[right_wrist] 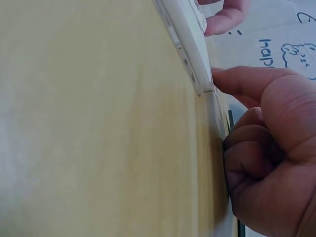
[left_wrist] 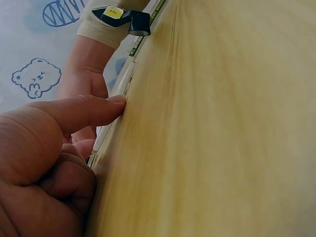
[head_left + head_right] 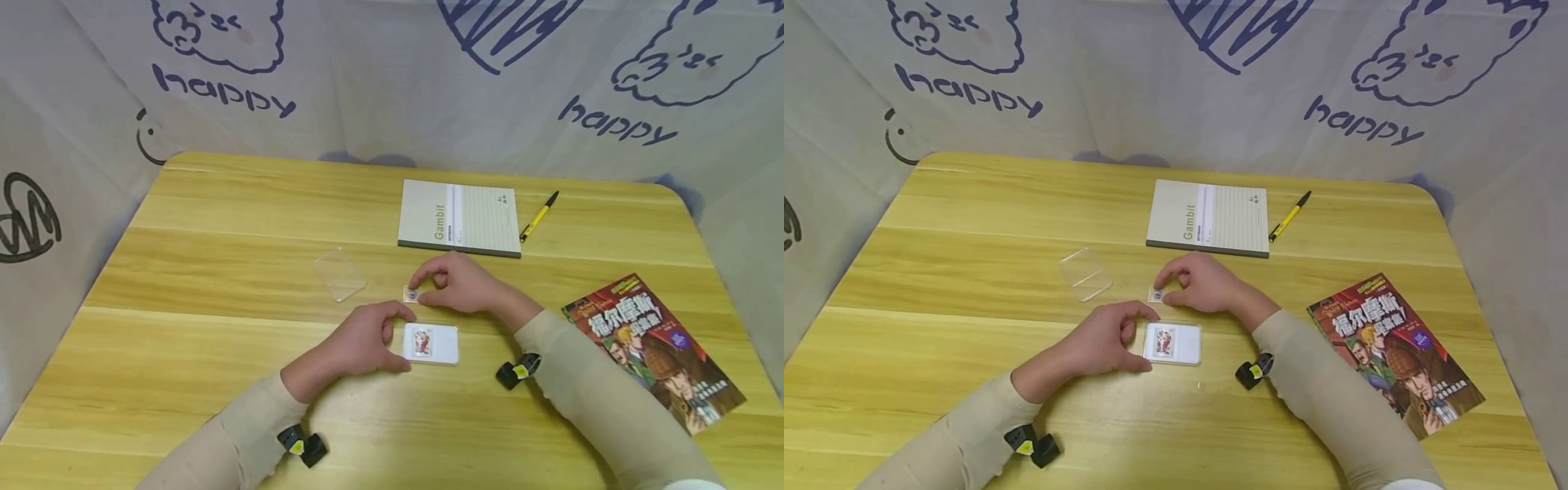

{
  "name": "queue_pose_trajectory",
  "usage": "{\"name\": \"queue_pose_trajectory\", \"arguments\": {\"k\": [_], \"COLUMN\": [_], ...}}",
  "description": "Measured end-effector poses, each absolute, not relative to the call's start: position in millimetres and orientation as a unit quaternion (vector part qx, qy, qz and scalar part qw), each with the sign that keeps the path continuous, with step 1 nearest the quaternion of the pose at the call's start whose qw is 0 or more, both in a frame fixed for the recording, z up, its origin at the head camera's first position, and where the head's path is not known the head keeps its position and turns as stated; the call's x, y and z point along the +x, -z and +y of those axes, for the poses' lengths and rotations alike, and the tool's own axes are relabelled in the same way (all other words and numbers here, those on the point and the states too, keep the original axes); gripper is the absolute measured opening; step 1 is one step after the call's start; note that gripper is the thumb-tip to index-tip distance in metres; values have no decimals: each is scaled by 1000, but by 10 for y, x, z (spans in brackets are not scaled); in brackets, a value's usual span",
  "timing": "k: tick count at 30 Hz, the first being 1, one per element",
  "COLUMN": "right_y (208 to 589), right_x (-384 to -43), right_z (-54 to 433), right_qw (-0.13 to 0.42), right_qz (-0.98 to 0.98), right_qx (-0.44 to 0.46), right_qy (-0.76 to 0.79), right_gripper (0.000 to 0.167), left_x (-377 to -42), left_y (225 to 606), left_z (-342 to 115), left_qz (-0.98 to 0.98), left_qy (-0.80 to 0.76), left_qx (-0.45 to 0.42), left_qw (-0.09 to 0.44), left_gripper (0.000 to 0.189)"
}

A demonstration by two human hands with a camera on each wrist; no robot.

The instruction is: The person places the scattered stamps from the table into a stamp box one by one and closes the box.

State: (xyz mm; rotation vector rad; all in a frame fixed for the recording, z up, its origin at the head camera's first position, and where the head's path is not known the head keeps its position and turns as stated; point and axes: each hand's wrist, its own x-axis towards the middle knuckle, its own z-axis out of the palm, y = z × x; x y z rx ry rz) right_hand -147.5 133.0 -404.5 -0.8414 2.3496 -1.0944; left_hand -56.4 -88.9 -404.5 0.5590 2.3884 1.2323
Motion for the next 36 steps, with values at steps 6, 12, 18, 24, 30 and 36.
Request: {"name": "queue_pose_trajectory", "arguments": {"k": [6, 12, 18, 24, 30, 36], "right_y": [4083, 4111, 4125, 4135, 4161, 4173], "right_x": [-1491, -1472, -1435, -1422, -1418, -1407], "right_z": [1340, 1329, 1320, 1321, 1333, 1343], "right_qw": [186, 180, 178, 172, 163, 140], "right_qz": [847, 864, 865, 862, 848, 833], "right_qx": [-294, -280, -270, -276, -288, -320], "right_qy": [401, 378, 383, 388, 414, 429], "right_gripper": [21, 27, 24, 21, 21, 19], "left_x": [-571, -574, -571, -567, -569, -573], "left_y": [4054, 4062, 4071, 4085, 4090, 4085], "left_z": [-893, -885, -879, -880, -884, -884], "left_qz": [854, 854, 852, 852, 852, 851], "left_qy": [-438, -439, -441, -442, -443, -443], "left_qx": [199, 200, 202, 201, 201, 200], "left_qw": [197, 197, 195, 195, 195, 197], "left_gripper": [64, 64, 64, 64, 64, 63]}}
